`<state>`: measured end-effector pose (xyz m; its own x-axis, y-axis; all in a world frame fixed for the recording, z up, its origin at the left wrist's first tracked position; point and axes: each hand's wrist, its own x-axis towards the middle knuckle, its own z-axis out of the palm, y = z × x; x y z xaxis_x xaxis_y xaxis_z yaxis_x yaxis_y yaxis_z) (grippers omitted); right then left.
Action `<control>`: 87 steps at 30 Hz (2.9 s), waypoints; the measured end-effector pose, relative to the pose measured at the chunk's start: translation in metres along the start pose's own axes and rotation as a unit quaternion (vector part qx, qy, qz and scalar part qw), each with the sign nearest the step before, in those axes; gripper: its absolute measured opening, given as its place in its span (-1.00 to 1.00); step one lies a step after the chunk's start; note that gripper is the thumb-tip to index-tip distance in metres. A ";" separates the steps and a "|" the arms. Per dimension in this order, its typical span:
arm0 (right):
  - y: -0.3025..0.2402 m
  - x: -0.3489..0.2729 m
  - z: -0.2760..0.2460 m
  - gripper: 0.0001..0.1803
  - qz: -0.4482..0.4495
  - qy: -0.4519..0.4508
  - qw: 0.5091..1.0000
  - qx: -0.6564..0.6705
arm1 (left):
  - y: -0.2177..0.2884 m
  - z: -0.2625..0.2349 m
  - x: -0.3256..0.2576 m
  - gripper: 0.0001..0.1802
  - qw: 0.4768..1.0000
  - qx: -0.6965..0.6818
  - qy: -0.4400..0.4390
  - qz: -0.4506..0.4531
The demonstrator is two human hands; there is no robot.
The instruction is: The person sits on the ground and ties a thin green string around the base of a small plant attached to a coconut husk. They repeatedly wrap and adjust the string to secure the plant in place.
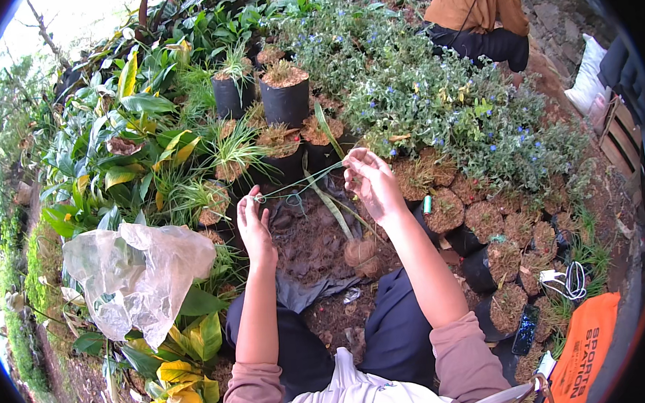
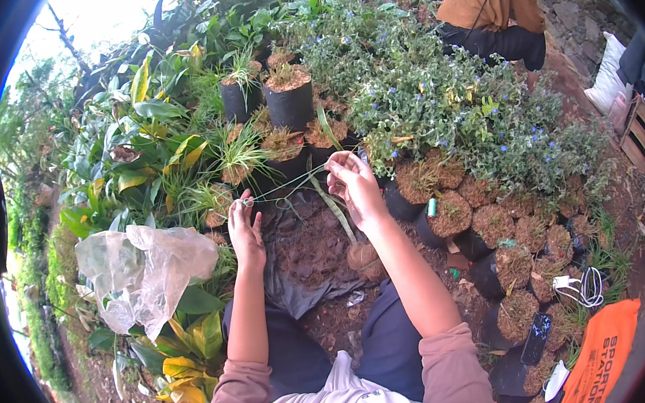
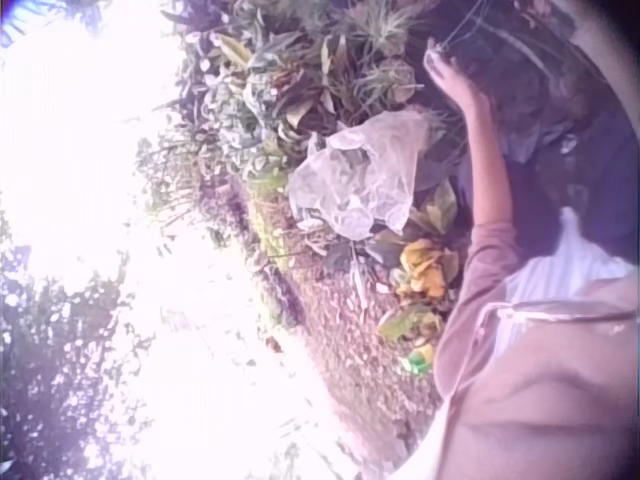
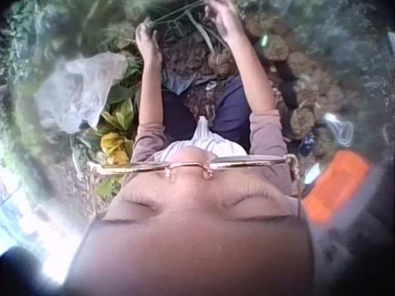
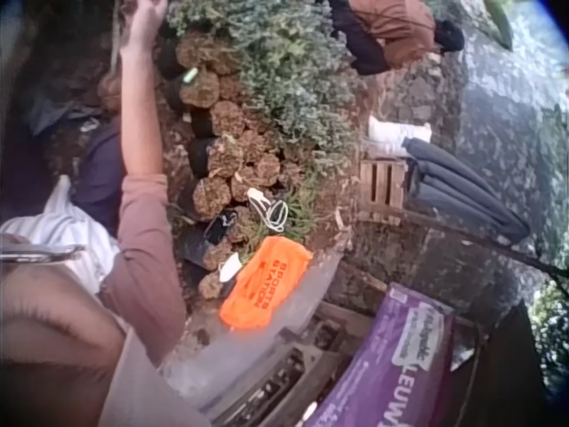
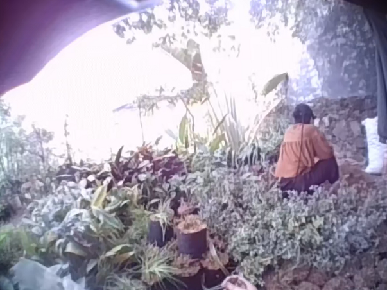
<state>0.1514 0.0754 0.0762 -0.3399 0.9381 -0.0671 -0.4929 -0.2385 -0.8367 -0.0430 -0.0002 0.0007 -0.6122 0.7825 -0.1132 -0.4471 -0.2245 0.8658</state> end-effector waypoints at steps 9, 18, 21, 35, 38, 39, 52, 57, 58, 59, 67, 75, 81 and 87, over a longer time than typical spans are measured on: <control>0.004 0.021 -0.027 -0.97 -0.013 -0.016 0.998 0.055 | 0.007 0.003 0.004 -0.85 0.967 -0.233 -0.034 -0.095; -0.017 0.042 -0.080 -0.98 -0.043 0.067 0.994 0.074 | 0.024 -0.047 0.026 -0.90 0.958 -0.283 0.036 -0.036; -0.017 0.043 -0.084 -0.96 -0.041 0.082 0.996 0.016 | 0.028 -0.046 0.019 -0.87 0.985 -0.169 0.036 -0.001; -0.016 0.052 -0.111 -0.89 -0.095 0.254 0.956 -0.112 | 0.039 -0.048 0.017 -0.85 0.971 -0.185 0.118 0.093; -0.003 0.061 -0.126 -0.71 -0.210 0.366 0.795 -0.436 | 0.040 -0.038 0.012 -0.83 0.976 -0.202 0.015 0.077; 0.003 0.061 -0.120 -0.67 -0.256 0.403 0.690 -0.544 | 0.040 -0.036 0.009 -0.82 0.976 -0.202 -0.022 0.075; 0.096 0.013 -0.004 -0.60 -0.041 -0.301 0.790 -0.533 | 0.025 -0.002 -0.010 -0.81 0.970 -0.173 -0.173 0.001; 0.087 0.024 -0.004 -0.84 0.073 -0.301 0.846 -0.434 | 0.031 -0.014 0.004 -0.70 1.000 0.001 -0.022 -0.005; 0.081 0.025 -0.004 -0.83 0.074 -0.296 0.866 -0.395 | 0.032 -0.018 0.008 -0.56 0.989 0.143 0.012 0.017; 0.074 0.026 -0.001 -0.81 0.075 -0.293 0.884 -0.357 | 0.025 -0.024 0.012 -0.54 0.965 0.241 0.027 0.104; 0.044 0.018 0.001 -0.78 0.079 -0.153 0.969 -0.179 | 0.016 0.014 -0.019 -0.85 0.895 0.331 -0.141 0.263; 0.043 0.009 0.004 -0.72 0.085 -0.088 0.978 -0.171 | 0.007 0.038 -0.039 -0.75 0.769 0.481 -0.098 0.410; 0.041 0.006 0.006 -0.73 0.106 -0.103 0.970 -0.191 | 0.004 0.037 -0.034 -0.85 0.764 0.481 -0.081 0.422; 0.032 0.010 -0.004 -0.73 0.147 -0.116 0.961 -0.204 | -0.002 0.034 -0.028 -0.90 0.850 0.394 -0.086 0.338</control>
<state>0.1347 0.0781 0.0465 -0.6087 0.7531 -0.2497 -0.0102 -0.3222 -0.9466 -0.0025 -0.0021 0.0190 -0.4209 0.7174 0.5551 0.5861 -0.2520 0.7700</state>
